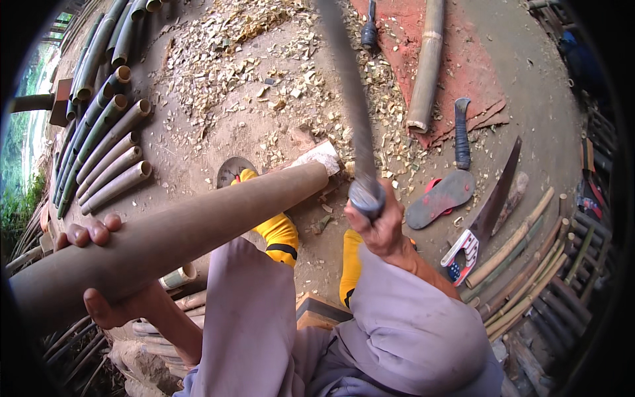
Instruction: The person cuts a bamboo pole using a saw, measures the pole with a tape measure, and then uses a knife to carve the end of the bamboo.
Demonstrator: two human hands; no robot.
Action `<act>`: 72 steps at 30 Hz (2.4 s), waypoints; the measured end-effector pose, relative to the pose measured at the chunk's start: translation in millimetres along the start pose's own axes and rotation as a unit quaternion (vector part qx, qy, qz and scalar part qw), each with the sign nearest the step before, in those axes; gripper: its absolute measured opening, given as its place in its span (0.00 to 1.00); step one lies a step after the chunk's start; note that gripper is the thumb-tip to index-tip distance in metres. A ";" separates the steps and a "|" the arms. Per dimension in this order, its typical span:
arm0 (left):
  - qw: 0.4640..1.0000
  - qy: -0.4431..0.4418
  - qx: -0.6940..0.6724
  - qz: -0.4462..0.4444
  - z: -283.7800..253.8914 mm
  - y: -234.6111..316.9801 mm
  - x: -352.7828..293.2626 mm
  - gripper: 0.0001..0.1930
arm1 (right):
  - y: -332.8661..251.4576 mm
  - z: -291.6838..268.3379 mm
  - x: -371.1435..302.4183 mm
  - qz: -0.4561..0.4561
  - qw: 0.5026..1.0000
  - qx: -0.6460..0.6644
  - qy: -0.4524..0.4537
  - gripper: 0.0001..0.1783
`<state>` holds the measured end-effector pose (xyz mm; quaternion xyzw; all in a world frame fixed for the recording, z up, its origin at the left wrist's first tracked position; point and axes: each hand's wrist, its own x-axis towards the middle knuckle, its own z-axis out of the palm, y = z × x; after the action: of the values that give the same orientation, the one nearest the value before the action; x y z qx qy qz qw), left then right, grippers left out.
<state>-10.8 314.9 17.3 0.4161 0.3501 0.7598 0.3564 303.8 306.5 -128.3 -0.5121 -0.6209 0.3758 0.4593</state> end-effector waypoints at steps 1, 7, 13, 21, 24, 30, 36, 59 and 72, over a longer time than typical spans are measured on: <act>1.000 -0.010 -0.003 0.009 3.7 6.3 3.6 0.37 | 7.1 3.5 -6.0 0.025 0.999 0.014 -0.016 0.23; 0.997 -0.067 0.005 0.023 0.5 4.5 2.9 0.40 | 60.3 8.8 -13.9 0.224 0.946 -0.124 -0.200 0.25; 0.992 -0.107 0.044 0.053 -12.5 3.5 7.2 0.45 | -2.9 -6.4 2.2 0.015 0.999 0.021 -0.045 0.22; 0.986 0.131 0.107 0.012 39.9 1.3 7.8 0.41 | 63.3 15.5 -11.0 0.213 0.952 -0.095 -0.199 0.25; 0.993 0.064 0.089 0.044 9.8 15.0 6.1 0.39 | 25.8 10.7 -4.1 0.179 0.972 -0.033 -0.148 0.25; 0.992 0.010 0.097 0.085 -7.4 16.8 1.1 0.39 | 6.8 11.1 -2.4 0.028 0.996 -0.048 -0.066 0.23; 0.995 -0.017 0.067 0.074 -16.6 15.7 -0.1 0.41 | 51.6 11.8 -16.3 0.232 0.953 -0.078 -0.177 0.25; 0.985 0.116 0.130 -0.004 8.3 16.0 11.8 0.41 | 78.8 17.8 -16.6 0.289 0.935 -0.036 -0.200 0.24; 0.986 0.140 0.065 0.059 -12.5 18.0 10.1 0.29 | 52.7 24.4 -17.3 0.171 0.974 -0.075 -0.125 0.23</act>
<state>-30.4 311.4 31.0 0.3476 0.4201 0.8058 0.2310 296.7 299.8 -188.1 -0.5922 -0.6034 0.4623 0.2674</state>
